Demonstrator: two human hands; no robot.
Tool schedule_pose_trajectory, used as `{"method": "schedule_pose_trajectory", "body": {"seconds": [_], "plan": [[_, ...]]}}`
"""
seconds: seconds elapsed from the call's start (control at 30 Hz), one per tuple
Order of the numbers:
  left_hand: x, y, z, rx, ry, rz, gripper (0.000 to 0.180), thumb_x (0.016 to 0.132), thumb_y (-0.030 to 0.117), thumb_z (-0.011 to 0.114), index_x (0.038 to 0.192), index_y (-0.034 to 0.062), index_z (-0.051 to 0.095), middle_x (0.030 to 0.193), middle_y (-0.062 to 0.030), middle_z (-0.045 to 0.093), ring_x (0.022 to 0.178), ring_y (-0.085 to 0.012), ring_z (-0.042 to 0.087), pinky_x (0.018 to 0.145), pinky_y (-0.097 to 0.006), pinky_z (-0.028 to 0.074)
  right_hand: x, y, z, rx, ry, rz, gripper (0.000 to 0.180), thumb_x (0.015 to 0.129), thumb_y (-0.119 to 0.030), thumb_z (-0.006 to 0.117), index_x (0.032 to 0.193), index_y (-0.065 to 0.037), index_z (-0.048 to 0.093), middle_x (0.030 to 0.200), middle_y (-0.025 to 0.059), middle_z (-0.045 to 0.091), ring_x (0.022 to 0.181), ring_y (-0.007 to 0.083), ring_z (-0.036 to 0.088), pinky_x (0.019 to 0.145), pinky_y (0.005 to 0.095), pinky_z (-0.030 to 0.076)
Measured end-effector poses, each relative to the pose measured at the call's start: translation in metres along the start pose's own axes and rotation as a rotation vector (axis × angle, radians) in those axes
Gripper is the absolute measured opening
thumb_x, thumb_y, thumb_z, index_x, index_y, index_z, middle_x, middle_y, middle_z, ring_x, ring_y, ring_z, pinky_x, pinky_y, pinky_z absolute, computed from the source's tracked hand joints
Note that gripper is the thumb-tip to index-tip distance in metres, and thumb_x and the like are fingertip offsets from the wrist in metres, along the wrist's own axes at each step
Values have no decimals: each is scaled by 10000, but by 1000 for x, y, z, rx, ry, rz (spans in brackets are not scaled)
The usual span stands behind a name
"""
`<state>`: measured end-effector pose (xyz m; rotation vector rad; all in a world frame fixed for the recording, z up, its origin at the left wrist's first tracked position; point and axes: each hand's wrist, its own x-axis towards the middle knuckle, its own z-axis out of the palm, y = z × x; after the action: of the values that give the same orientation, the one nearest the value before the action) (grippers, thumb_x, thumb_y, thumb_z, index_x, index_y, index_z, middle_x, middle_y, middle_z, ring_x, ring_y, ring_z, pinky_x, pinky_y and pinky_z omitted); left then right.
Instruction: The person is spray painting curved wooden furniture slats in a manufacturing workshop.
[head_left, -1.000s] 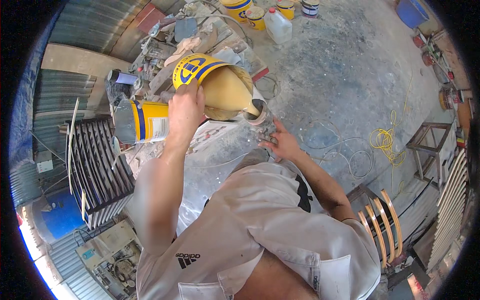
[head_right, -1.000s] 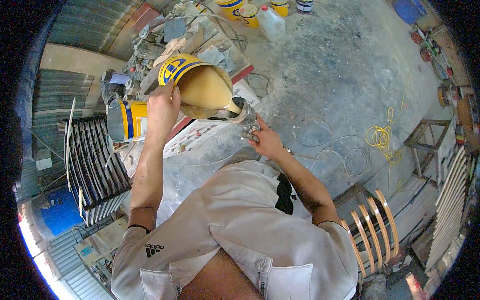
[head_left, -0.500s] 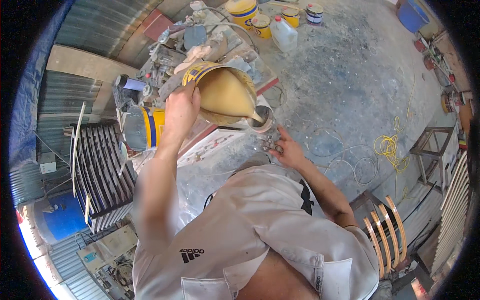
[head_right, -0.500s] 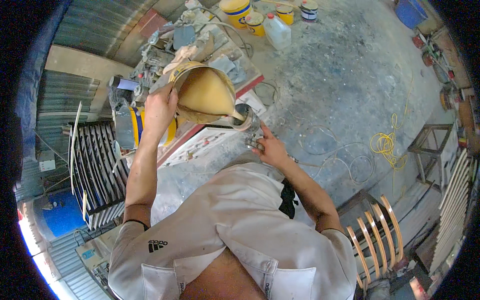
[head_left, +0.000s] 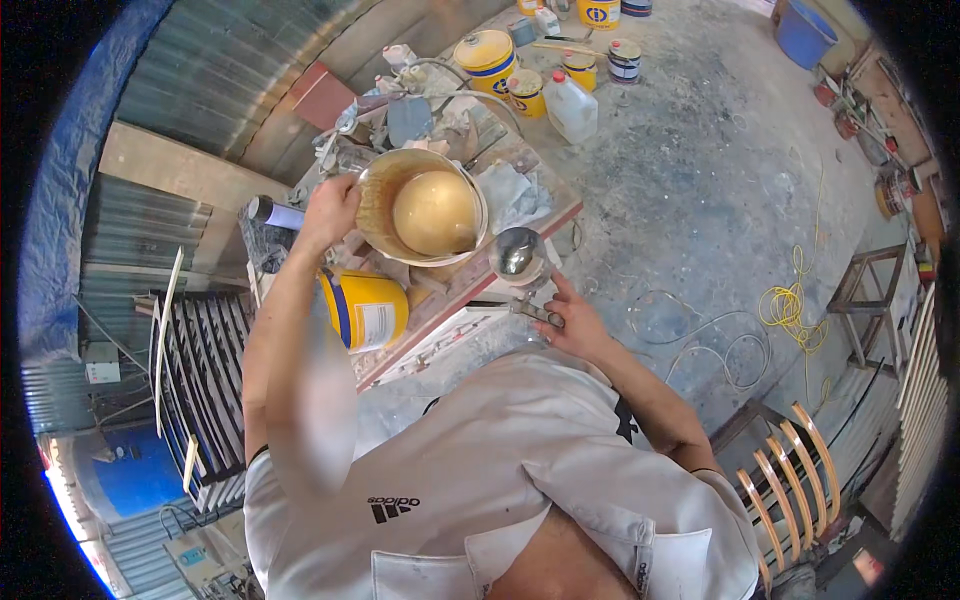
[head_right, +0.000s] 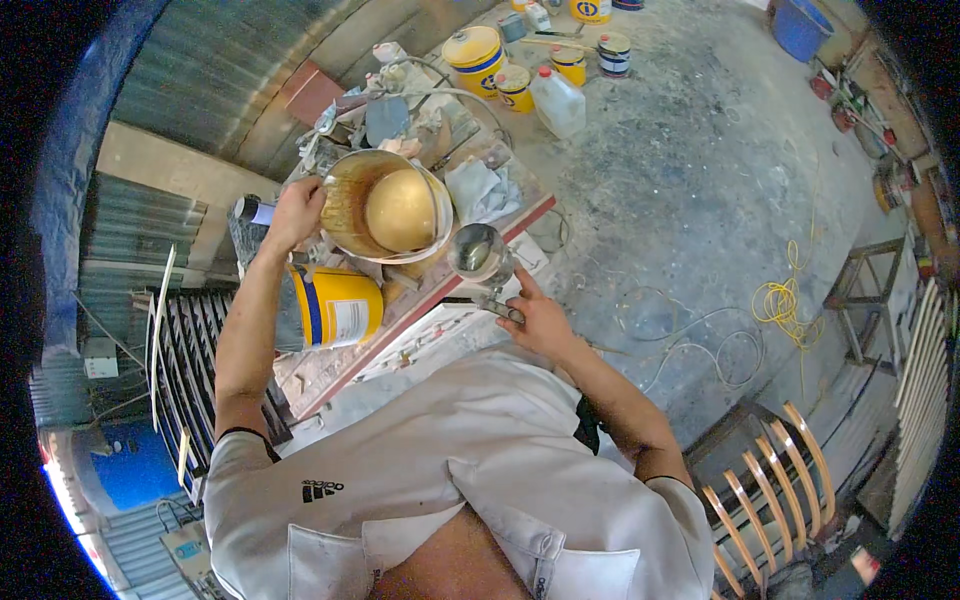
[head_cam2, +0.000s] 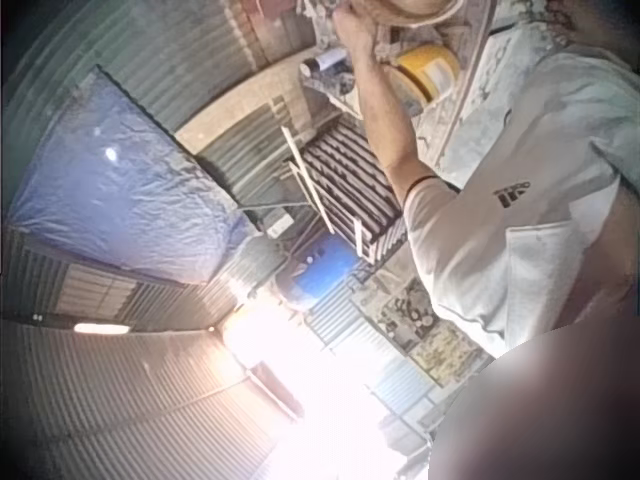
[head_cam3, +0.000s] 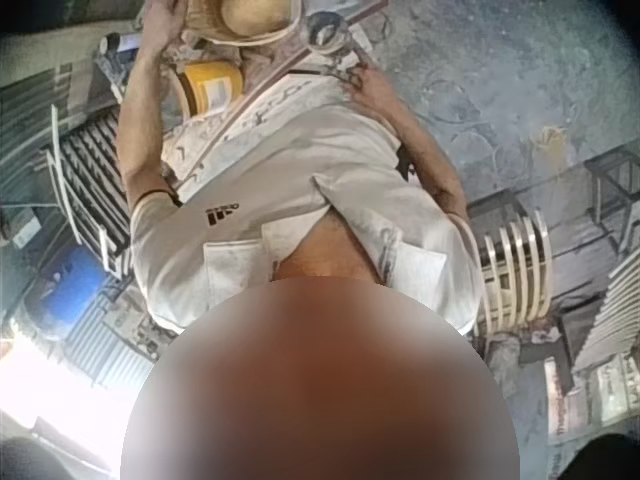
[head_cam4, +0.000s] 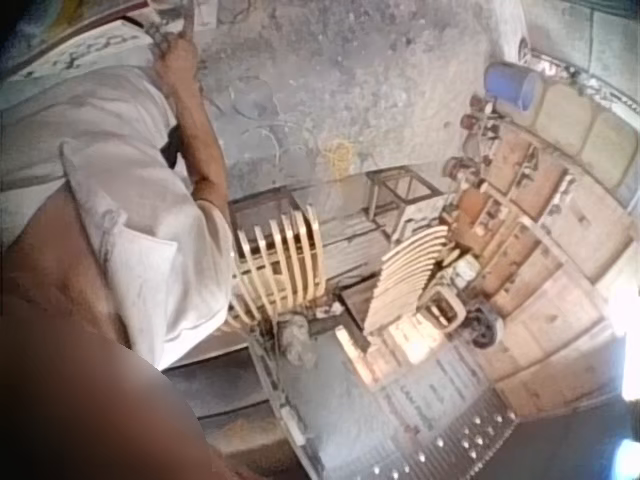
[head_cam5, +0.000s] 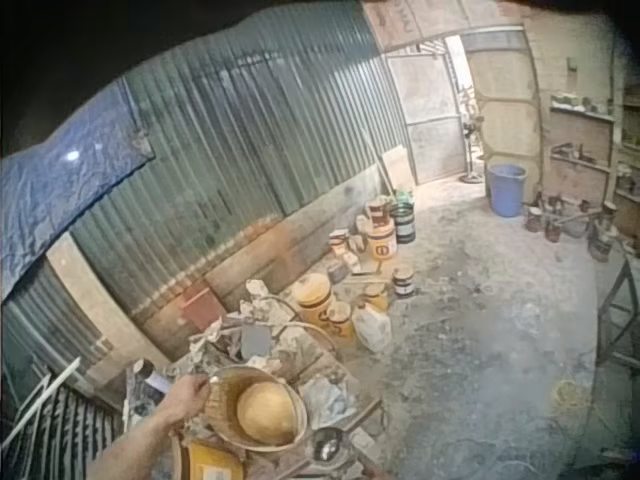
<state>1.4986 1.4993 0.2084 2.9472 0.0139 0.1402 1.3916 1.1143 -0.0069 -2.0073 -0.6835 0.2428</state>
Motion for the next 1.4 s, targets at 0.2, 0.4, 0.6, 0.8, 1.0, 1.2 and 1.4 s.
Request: {"method": "schedule_pose_trajectory", "body": {"seconds": [0.2,0.4,0.6,0.8,1.0,1.2,1.4], "plan": [[10,-30,-11,-303,-263,-114,205,893,142,540,816,-45,572,626,-134,562,554,-214,607,540,-360,476,-14,-1,-21,-16,81,149,281,763,-239,763,866,4,665,1464,256,340,977,369,632,833,420,519],[9,-48,-8,-461,-369,-88,215,949,138,511,811,-15,573,618,-14,536,492,-94,516,476,-278,428,-32,-6,-43,-24,227,367,295,782,-220,765,890,22,635,1419,314,385,1276,445,447,1022,424,407],[14,-48,7,-595,-496,-164,189,966,143,511,866,19,611,630,33,528,517,-45,475,467,-235,379,-55,9,-50,-20,365,416,294,775,-205,770,899,40,664,1460,312,332,1273,449,449,997,407,423],[23,-68,25,-574,-453,-57,199,972,154,509,873,24,621,617,48,513,512,-41,433,464,-230,354,-65,13,-54,-78,451,422,276,782,-181,765,886,49,654,1463,307,334,1267,442,461,998,417,417],[14,-44,1,-550,-496,-217,257,973,210,535,1063,4,660,655,-6,595,593,-97,536,567,-259,443,-71,20,-65,-66,521,371,282,788,-160,759,915,60,636,1451,298,355,1181,428,545,964,411,445],[-16,107,-16,-401,338,54,291,952,221,586,1153,21,651,1024,-95,697,795,-168,628,740,-305,498,-75,29,-100,-52,515,417,295,787,-166,759,939,51,631,1425,284,375,1129,402,584,930,424,476],[-50,180,157,-900,-423,-254,220,895,122,639,1074,-7,646,813,-43,661,673,-88,588,625,-236,472,-71,56,-158,-181,404,305,302,798,-170,746,959,48,613,1414,285,375,1085,402,603,908,425,491]]}}
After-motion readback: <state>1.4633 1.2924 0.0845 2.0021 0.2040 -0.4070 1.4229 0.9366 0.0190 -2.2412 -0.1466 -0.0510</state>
